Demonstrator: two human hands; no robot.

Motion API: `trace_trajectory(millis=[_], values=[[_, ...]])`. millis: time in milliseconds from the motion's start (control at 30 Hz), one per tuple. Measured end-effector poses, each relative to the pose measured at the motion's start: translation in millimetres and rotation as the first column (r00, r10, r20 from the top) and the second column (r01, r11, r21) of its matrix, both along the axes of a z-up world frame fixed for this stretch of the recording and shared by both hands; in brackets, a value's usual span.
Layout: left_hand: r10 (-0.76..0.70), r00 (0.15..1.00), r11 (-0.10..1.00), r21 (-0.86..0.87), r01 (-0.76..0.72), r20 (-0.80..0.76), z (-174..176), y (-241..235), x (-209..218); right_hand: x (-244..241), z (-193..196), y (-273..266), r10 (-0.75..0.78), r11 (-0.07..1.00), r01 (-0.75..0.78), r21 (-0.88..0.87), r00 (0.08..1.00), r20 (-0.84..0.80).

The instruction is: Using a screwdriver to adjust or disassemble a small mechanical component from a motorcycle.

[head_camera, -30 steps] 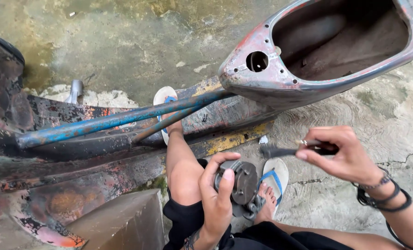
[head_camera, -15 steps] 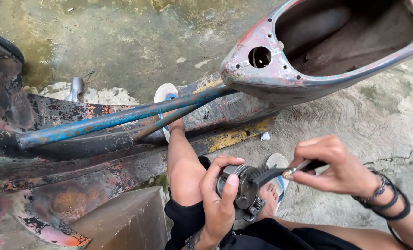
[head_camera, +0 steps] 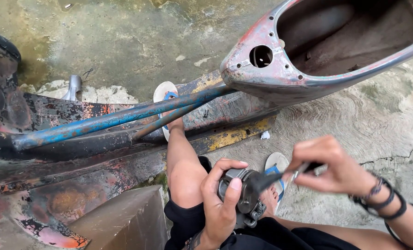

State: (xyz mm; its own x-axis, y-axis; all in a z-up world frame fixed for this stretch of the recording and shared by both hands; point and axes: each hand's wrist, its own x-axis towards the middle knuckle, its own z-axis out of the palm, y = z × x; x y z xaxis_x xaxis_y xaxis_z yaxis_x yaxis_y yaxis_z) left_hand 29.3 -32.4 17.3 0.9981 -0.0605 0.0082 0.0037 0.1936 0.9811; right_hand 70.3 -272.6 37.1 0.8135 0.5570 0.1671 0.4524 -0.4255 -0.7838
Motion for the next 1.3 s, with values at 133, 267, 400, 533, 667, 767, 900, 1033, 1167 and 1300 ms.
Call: trace_trajectory(millis=[133,267,400,533,667,767,900,1033,1167,1300], values=[[-0.1,0.992,0.974,-0.213,0.083,-0.074,-2.6,3.3,-2.0,4.1,-2.9,-16.8,-0.303,0.935,0.309,-0.172,0.951,0.059],[-0.102,0.968,0.96,-0.279,0.034,-0.231,-3.8,5.6,0.4,-4.3,15.9,1.4,-0.221,0.973,0.219,-0.073,0.975,-0.023],[-0.059,0.978,0.965,-0.262,0.004,-0.201,-10.4,2.8,-2.6,-7.6,17.2,15.8,-0.127,0.991,0.125,-0.055,0.991,-0.037],[-0.024,0.975,0.969,-0.244,-0.031,-0.22,-8.0,5.3,-0.7,-4.9,10.7,7.5,-0.161,0.982,0.152,-0.112,0.984,-0.073],[-0.053,0.991,0.989,-0.144,0.036,-0.119,-6.6,1.4,-1.5,-6.1,20.7,12.9,-0.087,0.995,0.087,-0.053,0.996,0.004],[-0.05,0.992,0.98,-0.198,0.026,-0.115,-8.3,3.3,-4.0,-3.6,4.0,-7.9,-0.133,0.978,0.135,-0.162,0.991,0.023],[-0.118,0.964,0.892,-0.452,-0.003,-0.239,-9.5,11.8,-4.6,-2.9,-34.9,-28.8,-0.315,0.92,0.282,-0.272,0.945,-0.084],[-0.154,0.909,0.811,-0.576,-0.108,-0.388,-15.0,11.6,0.7,-8.8,-16.1,-34.7,-0.424,0.887,0.408,-0.216,0.905,-0.027],[-0.14,0.911,0.863,-0.499,-0.08,-0.388,-13.9,6.0,0.4,-21.3,-4.1,-15.5,-0.32,0.942,0.313,-0.121,0.947,-0.037],[-0.062,0.952,0.923,-0.38,-0.06,-0.301,-10.4,1.1,-2.5,-24.9,13.1,8.8,-0.223,0.974,0.221,-0.043,0.974,-0.052]])
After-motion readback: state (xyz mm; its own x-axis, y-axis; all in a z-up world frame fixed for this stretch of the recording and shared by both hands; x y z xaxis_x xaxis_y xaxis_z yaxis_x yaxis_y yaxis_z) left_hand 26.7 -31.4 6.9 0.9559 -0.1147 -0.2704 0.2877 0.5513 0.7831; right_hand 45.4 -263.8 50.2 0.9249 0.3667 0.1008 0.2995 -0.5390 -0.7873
